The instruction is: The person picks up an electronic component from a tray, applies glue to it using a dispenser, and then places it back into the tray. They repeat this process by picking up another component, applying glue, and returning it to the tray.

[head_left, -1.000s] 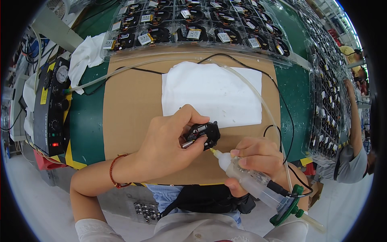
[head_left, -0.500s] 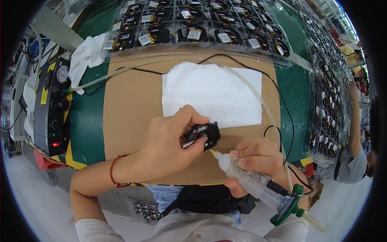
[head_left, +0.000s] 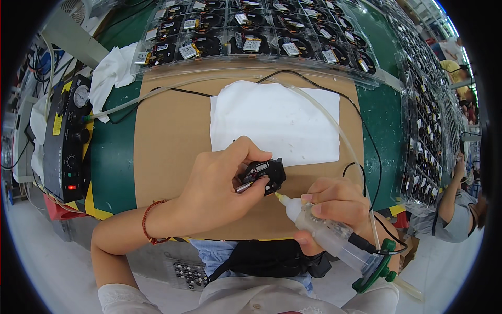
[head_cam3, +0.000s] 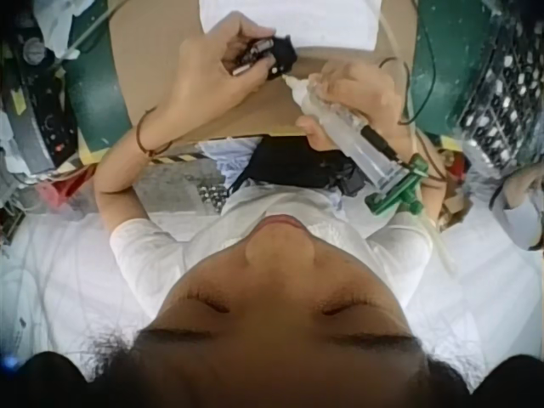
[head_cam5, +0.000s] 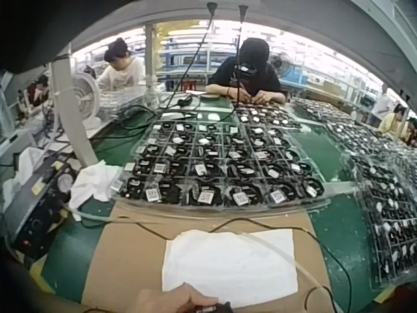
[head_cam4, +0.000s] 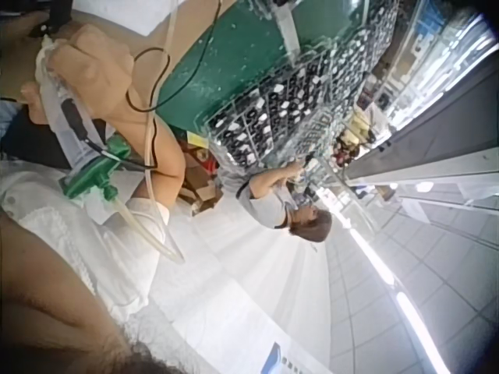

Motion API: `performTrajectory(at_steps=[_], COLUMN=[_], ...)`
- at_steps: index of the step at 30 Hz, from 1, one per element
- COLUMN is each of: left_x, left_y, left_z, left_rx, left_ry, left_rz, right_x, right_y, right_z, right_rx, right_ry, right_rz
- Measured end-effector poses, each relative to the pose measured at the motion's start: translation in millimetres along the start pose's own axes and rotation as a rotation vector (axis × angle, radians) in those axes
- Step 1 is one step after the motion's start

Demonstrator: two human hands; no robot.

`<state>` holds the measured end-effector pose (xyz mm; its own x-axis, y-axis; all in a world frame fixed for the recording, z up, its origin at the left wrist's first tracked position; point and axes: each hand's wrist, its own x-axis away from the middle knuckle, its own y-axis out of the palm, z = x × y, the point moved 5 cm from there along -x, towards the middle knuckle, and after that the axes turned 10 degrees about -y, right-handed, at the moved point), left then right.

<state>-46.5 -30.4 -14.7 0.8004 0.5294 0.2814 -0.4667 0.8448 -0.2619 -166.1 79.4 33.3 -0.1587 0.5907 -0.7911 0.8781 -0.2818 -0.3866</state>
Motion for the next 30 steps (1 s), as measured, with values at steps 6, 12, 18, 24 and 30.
performTrajectory(at_steps=[6,12,18,24,30], left_x=[-0.5,-0.3,-1.8,0.9,1.2], left_y=[0.3,-1.2,0.9,-1.2,-0.8], left_z=[-0.2,0.8,-2.4,-1.5,1.5], left_rx=[0.007,0.007,0.012,-0.047,-0.073], left_ry=[0.006,-0.002,0.071,0.13,0.151], left_rz=[-0.001,-0.001,0.056,0.115,0.12], right_x=[-1.4,-1.8,1.4,1.4,-2.0], right_y=[-0.7,0.4,-2.2,-8.2,-5.1], right_z=[-1.0,0.0,-2.2,-0.3,1.2], right_rx=[0.003,-0.001,0.012,0.095,0.14], right_ry=[-0.018,-0.02,-0.016,-0.024,-0.018], right_rz=[0.009,0.007,0.038,0.084,0.016])
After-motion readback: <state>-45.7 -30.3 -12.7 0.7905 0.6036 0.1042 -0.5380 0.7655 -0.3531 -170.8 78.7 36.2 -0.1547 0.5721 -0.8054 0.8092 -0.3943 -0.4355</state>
